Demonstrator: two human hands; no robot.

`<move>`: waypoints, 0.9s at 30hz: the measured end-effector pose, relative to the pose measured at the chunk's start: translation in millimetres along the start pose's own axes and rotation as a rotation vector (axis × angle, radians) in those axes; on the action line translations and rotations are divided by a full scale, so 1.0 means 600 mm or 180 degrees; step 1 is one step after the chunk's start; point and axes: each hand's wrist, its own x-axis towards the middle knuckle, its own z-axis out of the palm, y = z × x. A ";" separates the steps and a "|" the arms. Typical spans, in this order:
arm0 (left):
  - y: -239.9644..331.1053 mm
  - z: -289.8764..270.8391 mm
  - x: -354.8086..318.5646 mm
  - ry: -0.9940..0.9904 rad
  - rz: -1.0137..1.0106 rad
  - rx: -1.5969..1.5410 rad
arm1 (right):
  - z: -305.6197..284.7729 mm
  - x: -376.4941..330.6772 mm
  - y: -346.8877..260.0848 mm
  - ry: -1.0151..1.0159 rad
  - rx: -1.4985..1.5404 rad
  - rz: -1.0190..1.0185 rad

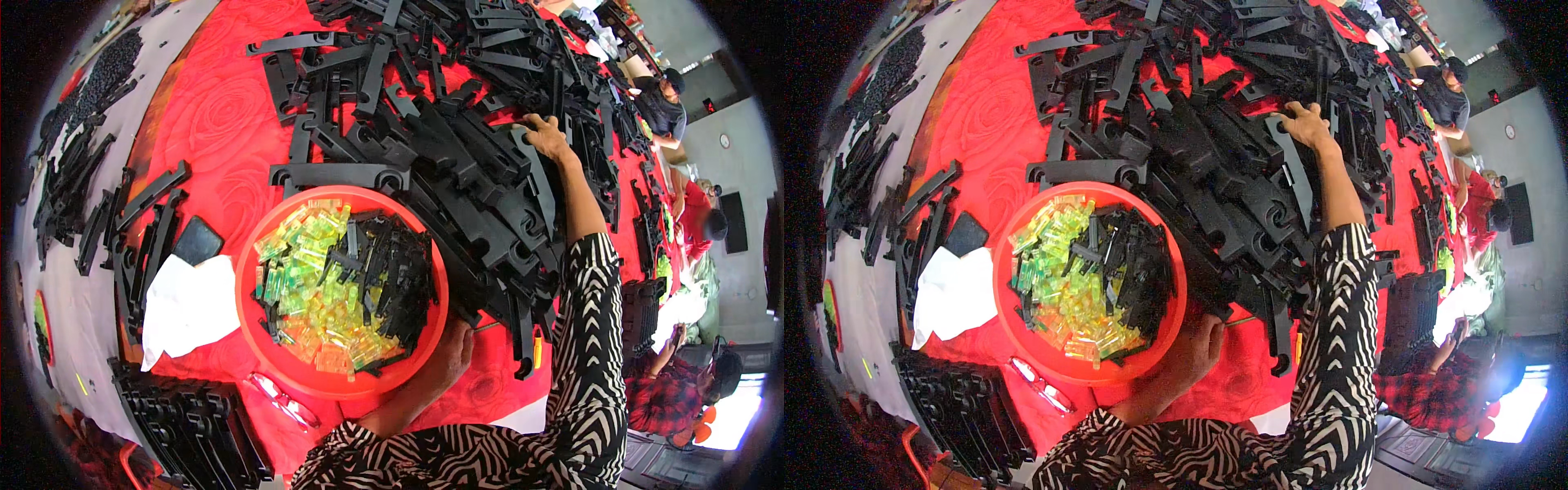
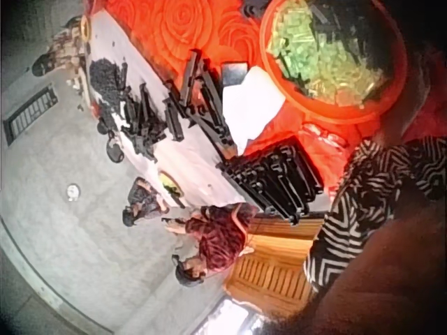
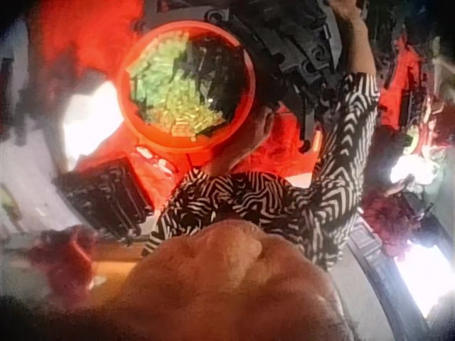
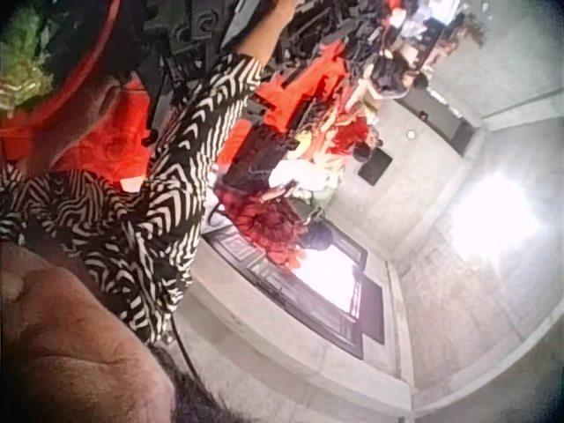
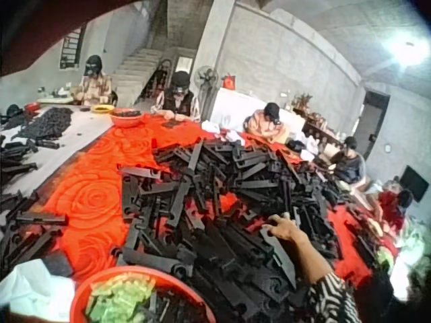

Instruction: The person sorts through a pile of black plastic components on the table, then assembles the parts by inserting small level vials into the plastic frames by hand.

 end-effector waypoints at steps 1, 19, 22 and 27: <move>-0.010 0.013 -0.006 0.0005 0.0003 0.0024 | 0.001 -0.009 0.005 -0.0029 0.0191 0.0074; -0.017 -0.007 -0.024 -0.0036 0.0330 0.0052 | -0.052 -0.349 -0.086 0.2643 -0.0199 -0.0830; 0.000 -0.038 -0.058 -0.0145 0.0223 0.0271 | -0.101 -0.474 -0.150 0.3657 0.1516 -0.1373; 0.058 -0.089 -0.163 -0.0243 0.0327 -0.0207 | -0.041 -0.736 -0.235 0.3790 0.2747 -0.1832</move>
